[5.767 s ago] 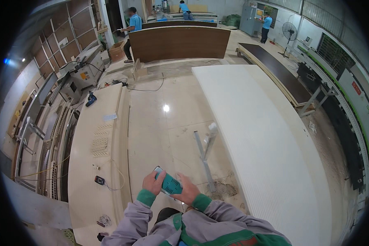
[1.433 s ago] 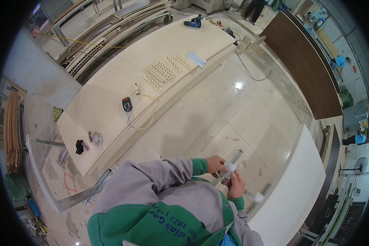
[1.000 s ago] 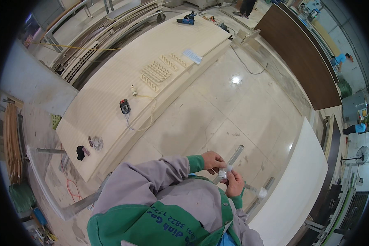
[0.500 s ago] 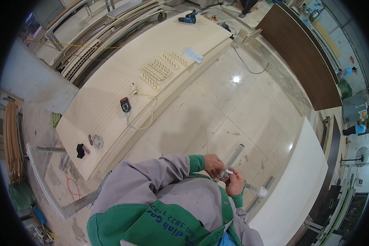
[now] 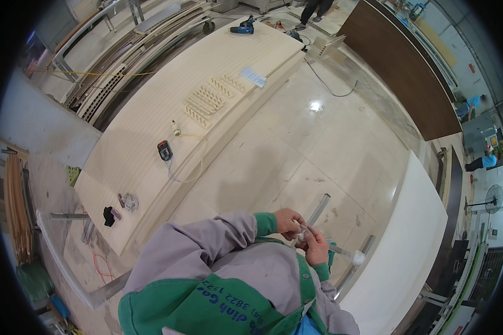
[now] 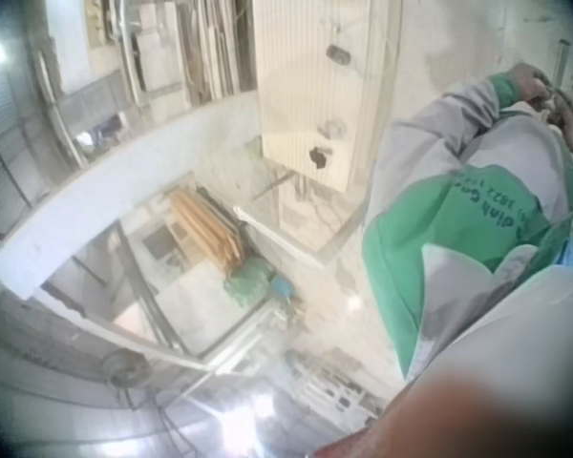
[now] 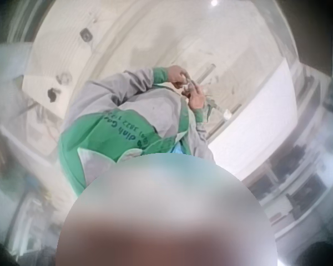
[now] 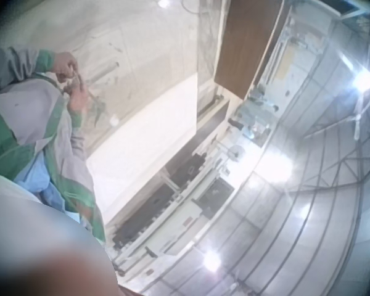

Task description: The person uses a handheld electric sander to smooth the surface of a large white board. They then move the board with another worker and handle wrapped metal legs and a cloth in a workshop.

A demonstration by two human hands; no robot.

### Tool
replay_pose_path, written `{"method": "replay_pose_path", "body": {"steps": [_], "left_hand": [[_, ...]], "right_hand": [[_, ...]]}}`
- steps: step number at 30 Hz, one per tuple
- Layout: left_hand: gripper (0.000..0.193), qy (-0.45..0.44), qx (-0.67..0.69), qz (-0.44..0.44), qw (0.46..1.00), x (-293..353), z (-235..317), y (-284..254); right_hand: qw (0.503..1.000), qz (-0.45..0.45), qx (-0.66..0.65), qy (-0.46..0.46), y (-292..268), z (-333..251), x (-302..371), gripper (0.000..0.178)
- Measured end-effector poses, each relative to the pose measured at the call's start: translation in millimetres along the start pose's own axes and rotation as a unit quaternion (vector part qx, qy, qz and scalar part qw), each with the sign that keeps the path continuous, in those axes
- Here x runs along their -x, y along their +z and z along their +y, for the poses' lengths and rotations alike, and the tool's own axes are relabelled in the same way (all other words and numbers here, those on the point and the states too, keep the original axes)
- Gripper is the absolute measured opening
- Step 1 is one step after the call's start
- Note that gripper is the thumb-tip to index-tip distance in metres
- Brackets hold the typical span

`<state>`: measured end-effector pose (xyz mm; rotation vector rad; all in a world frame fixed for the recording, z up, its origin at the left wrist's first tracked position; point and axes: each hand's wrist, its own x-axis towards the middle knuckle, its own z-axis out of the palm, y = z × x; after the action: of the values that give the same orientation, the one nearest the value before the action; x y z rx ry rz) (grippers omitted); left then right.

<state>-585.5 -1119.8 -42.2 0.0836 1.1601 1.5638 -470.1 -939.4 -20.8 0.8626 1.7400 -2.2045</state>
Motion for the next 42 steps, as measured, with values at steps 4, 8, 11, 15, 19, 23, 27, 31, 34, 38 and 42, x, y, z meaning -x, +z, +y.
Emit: {"method": "replay_pose_path", "body": {"steps": [4, 8, 11, 15, 19, 23, 27, 31, 34, 38, 42], "left_hand": [[0.029, -0.028, 0.124, -0.027, 0.992, -3, 3, 3], [0.033, 0.006, 0.116, -0.049, 0.992, -10, -2, -4], [0.032, 0.016, 0.076, -0.056, 0.995, -14, -6, -11], [0.028, 0.036, 0.005, -0.044, 0.998, -14, -7, -16], [0.026, 0.051, -0.106, -0.010, 0.993, -12, -4, -13], [0.026, 0.048, -0.021, -0.018, 0.998, -13, -4, -11], [0.024, 0.065, 0.013, 0.000, 0.998, -14, -7, -13], [0.027, -0.007, 0.055, -0.068, 0.996, -19, -7, -17], [0.032, -0.014, 0.022, -0.069, 0.997, -23, -11, -17], [0.033, 0.034, -0.118, 0.024, 0.992, -29, -15, -29], [0.046, 0.083, -0.306, 0.181, 0.931, -23, -20, -77]], "right_hand": [[0.983, 0.016, 0.114, -0.143, -4, 4, -2, 0.027], [0.963, 0.029, 0.177, -0.202, -3, -1, 0, 0.025], [0.973, 0.005, 0.127, -0.192, 3, -5, 1, 0.024], [0.992, -0.026, -0.109, -0.054, 7, -6, -1, 0.023], [0.998, -0.019, 0.057, -0.032, 3, -6, -6, 0.022], [0.998, -0.021, 0.036, -0.037, 0, -7, -10, 0.019], [1.000, -0.015, -0.004, -0.009, 0, -8, -9, 0.022], [0.960, 0.073, 0.239, -0.123, 5, -12, -5, 0.022], [0.908, 0.085, 0.354, -0.210, 7, -17, 0, 0.021], [0.890, 0.073, 0.410, -0.187, -7, -19, 3, 0.022], [0.879, 0.214, 0.392, -0.167, -63, -17, 1, 0.032]]}}
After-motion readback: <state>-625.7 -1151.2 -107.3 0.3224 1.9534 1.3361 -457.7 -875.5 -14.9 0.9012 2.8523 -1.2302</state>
